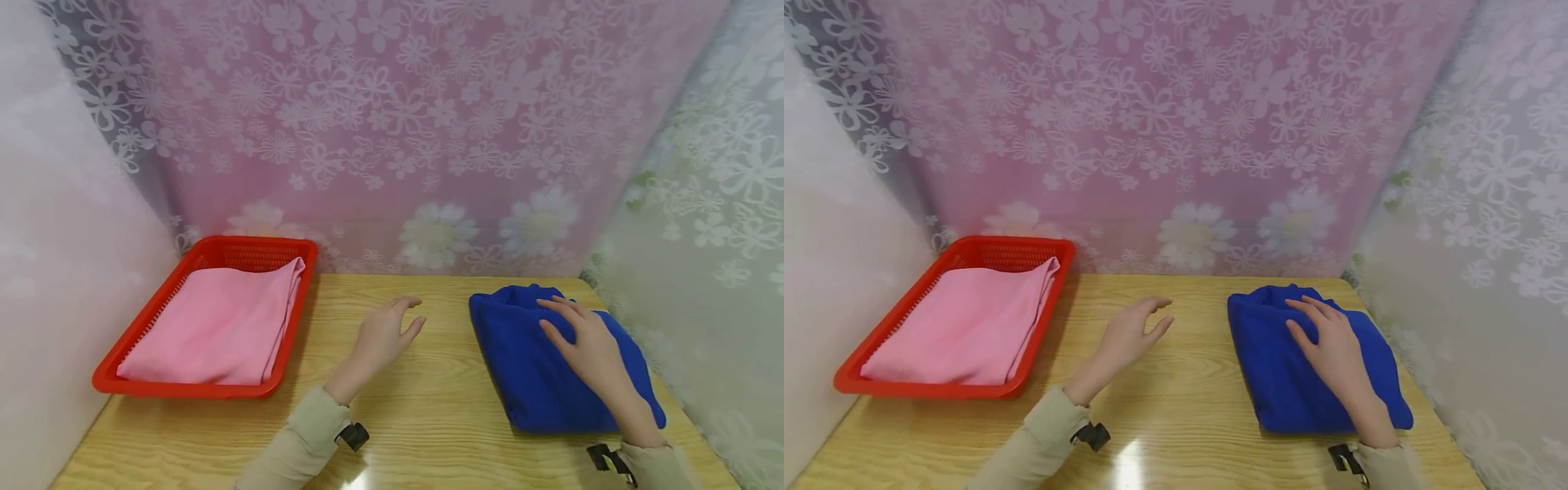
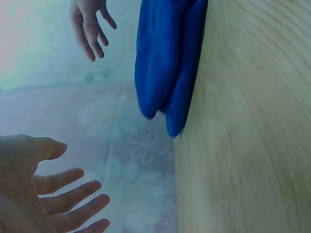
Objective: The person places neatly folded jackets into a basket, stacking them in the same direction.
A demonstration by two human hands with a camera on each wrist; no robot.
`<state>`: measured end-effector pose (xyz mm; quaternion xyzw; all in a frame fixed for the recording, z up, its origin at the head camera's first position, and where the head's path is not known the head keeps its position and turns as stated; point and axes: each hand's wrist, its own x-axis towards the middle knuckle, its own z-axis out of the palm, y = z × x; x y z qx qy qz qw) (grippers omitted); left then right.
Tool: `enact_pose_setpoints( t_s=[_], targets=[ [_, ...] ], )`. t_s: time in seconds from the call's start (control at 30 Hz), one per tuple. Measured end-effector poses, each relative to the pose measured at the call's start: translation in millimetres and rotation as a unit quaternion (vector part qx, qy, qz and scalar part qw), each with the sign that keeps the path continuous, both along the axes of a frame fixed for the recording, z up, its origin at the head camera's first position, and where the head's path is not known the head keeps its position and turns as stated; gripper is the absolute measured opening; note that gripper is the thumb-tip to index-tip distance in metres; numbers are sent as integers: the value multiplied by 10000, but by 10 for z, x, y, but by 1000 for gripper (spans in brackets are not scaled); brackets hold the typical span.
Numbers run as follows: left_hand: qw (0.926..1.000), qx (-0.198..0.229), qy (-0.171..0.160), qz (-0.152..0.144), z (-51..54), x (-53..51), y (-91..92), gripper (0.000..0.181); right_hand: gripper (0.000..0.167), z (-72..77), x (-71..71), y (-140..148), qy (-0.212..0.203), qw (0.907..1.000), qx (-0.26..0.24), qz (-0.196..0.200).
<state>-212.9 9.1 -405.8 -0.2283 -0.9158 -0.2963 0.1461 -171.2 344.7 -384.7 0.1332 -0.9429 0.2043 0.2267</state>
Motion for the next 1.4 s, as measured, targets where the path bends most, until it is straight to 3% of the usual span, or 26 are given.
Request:
enact_pose_setpoints(
  t_s=[0.13, 0.27, 0.37, 0.47, 0.57, 0.67, 0.73, 0.77, 1.03, 1.4],
  targets=[
    [9979, 60, -621, -178, -96, -34, 244, 42, 44, -39, -14, 489, -482, 9976, -489, 49],
    [9945, -46, -1023, -216, -203, -51, 488, 47, 47, -128, -10, 951, -752, 9946, -714, 40],
    [9918, -151, -1230, -317, -293, -55, 660, 49, 51, -205, 23, 1253, -1064, 9925, -591, -120],
    [9886, -194, -1431, -418, -395, -38, 819, 51, 57, -273, 61, 1473, -1660, 9851, -310, -315],
    [9843, -253, -1683, -473, -484, -16, 979, 56, 66, -350, 78, 1603, -2605, 9646, -189, -358],
    [9775, -173, -2017, -596, -531, 10, 1121, 60, 73, -443, 64, 1633, -3432, 9372, -590, -190],
    [9740, -105, -2165, -666, -547, 30, 1203, 63, 74, -499, 44, 1614, -3721, 9233, -949, -70],
    [9731, -78, -2196, -697, -552, 41, 1239, 64, 73, -519, 33, 1602, -3744, 9214, -1039, -29],
    [9727, -37, -2294, -354, -627, 63, 1456, 72, 70, -541, 3, 1536, -3501, 9308, -1044, 75],
    [9673, 171, -2503, -386, -646, 47, 1345, 73, 66, -528, 38, 1351, -3281, 9426, -618, -88]
  ],
)
